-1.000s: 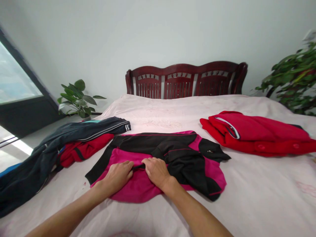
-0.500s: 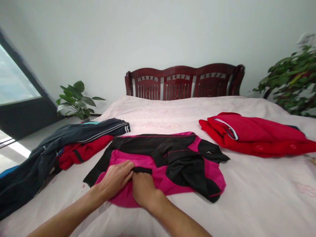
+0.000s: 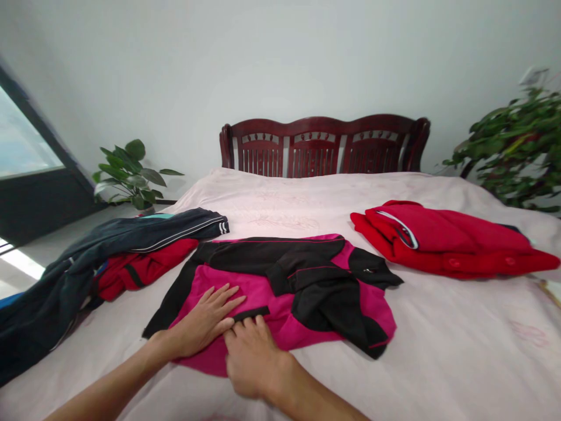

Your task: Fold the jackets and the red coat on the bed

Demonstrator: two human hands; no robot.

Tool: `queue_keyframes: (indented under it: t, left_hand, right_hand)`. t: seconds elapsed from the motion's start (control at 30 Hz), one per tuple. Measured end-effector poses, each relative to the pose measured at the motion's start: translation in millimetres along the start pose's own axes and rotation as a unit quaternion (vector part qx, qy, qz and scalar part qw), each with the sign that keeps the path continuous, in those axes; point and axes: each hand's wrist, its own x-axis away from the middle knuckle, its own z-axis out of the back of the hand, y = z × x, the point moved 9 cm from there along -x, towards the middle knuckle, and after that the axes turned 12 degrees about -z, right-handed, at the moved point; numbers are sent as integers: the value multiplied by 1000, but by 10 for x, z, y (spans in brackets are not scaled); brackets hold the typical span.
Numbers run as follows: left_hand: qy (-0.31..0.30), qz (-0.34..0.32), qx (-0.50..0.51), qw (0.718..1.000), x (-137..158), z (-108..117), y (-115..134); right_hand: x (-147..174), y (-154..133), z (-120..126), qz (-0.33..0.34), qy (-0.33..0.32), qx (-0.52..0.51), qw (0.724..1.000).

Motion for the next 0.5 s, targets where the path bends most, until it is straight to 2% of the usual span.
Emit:
queue_keyframes:
  t: [0.07,0.17,0.33,0.4,0.5]
  left_hand:
    - [-35,-1,-36,999,91,-118,-23]
    - [-61,7,-48,997,266,-116,-65]
    - [-98,6,75,992,780,125,-188]
    - [-94,23,122,988,1001,258,-283]
    - [-40,69,158,984,1191,453,-449]
  right_hand:
    - [199,47,45,29,5,-10,1000]
    - [446,243,127,51,17,-20,998]
    - [628,744,304,-45,47,-8,998]
    - [622,792,384,-49,49,6,998]
    - [524,774,523,-29,47,17,998]
